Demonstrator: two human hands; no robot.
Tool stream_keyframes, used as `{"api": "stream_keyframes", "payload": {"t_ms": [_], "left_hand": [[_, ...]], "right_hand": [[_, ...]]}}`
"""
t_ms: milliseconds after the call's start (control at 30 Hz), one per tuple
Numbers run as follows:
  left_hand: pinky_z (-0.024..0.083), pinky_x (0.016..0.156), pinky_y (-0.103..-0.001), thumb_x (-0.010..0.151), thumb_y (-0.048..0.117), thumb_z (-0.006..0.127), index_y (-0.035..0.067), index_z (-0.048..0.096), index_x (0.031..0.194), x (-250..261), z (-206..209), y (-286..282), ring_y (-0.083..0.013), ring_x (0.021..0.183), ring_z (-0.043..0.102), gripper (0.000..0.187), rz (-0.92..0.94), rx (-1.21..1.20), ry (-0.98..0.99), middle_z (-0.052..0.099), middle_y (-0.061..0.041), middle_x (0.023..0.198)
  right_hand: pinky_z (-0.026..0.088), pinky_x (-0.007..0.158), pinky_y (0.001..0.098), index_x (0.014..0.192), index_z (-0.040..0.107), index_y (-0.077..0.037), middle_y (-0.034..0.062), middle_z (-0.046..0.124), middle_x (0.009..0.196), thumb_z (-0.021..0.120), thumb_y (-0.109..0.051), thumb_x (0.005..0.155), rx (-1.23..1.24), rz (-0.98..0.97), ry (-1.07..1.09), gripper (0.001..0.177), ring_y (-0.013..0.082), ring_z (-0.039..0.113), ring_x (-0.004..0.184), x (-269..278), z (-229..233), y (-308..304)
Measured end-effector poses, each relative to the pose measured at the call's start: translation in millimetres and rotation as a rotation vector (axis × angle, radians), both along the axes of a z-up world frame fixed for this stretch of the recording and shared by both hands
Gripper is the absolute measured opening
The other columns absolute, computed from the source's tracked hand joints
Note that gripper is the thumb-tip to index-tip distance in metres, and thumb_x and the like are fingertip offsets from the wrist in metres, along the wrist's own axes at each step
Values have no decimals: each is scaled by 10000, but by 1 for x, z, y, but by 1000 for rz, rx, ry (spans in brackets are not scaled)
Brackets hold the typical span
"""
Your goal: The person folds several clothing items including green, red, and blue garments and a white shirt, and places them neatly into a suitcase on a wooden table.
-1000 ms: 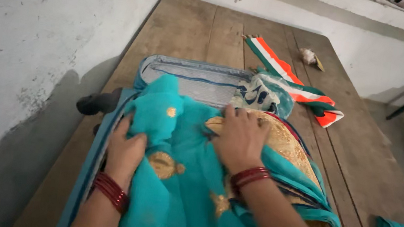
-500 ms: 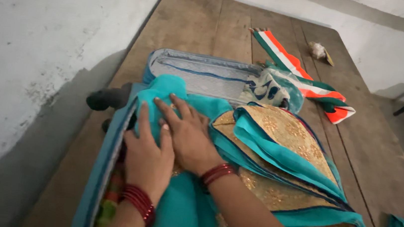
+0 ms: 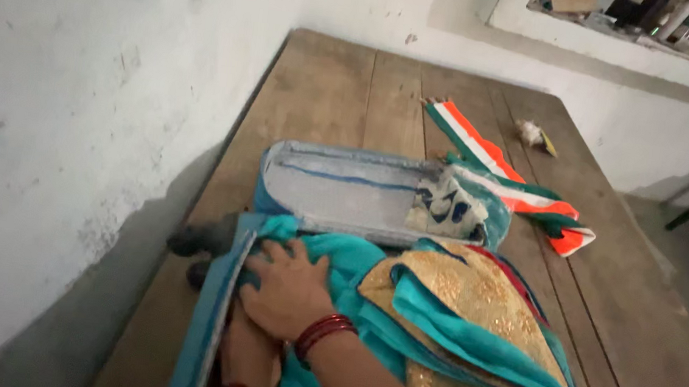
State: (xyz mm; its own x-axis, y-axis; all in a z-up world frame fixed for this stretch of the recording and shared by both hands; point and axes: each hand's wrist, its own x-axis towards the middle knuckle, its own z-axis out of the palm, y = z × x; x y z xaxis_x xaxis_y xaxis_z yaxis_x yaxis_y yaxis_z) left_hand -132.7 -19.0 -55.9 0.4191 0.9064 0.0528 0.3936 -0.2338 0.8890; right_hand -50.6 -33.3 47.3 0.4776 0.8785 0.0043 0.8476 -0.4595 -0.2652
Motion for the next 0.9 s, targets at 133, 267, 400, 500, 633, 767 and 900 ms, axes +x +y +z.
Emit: {"api": "stream_keyframes", "payload": {"t_ms": [133,267,400,500,633,767,900], "left_hand": [[507,878,-497,991,274,548,131,386,1520,13,-72,13,-414,1054,633,571,70,137,-94,637,-265,1204],[489,938,-468,1014,278,532,78,434,1485,27,-133,28,-383,1118,621,522,93,177,-117,626,-244,1272],[471,999,-439,1036,282,516,26,481,1451,44,-162,40,-351,1183,610,489,83,220,-169,615,-222,1340],[466,1000,-439,1032,318,544,-12,547,1404,50,-152,41,-349,1185,611,496,280,133,-188,618,-221,1353],[492,981,-411,1067,353,505,-21,579,1358,51,-140,43,-331,1174,629,480,250,228,-403,634,-209,1341],[490,1000,-420,1044,325,518,-16,561,1384,48,-141,48,-344,1191,619,484,235,274,-287,613,-220,1361],[488,1018,-429,1021,298,532,-10,543,1411,41,-137,41,-358,1209,609,497,228,423,-27,593,-230,1380]], "right_hand": [[278,982,763,1299,651,-173,85,479,1508,532,-353,880,4,82,-65,471,354,349,1428,6,-13,14],[323,969,700,1240,685,-145,83,532,1441,548,-322,832,13,107,-47,466,327,374,1426,11,-20,23],[332,974,688,1235,677,-136,75,534,1455,545,-332,840,27,125,18,461,314,425,1382,21,-24,30],[327,967,713,1293,641,-153,94,547,1436,502,-332,900,-37,116,-8,453,340,456,1331,25,-32,37],[312,904,726,1302,637,-164,117,548,1421,528,-378,895,174,127,20,472,358,464,1297,26,-39,38],[337,923,651,1276,645,-158,110,562,1405,534,-408,911,224,101,36,456,353,487,1284,18,-35,33],[326,962,649,1315,613,-111,163,534,1405,565,-380,871,190,113,-3,521,402,445,1336,14,-31,23]]}}
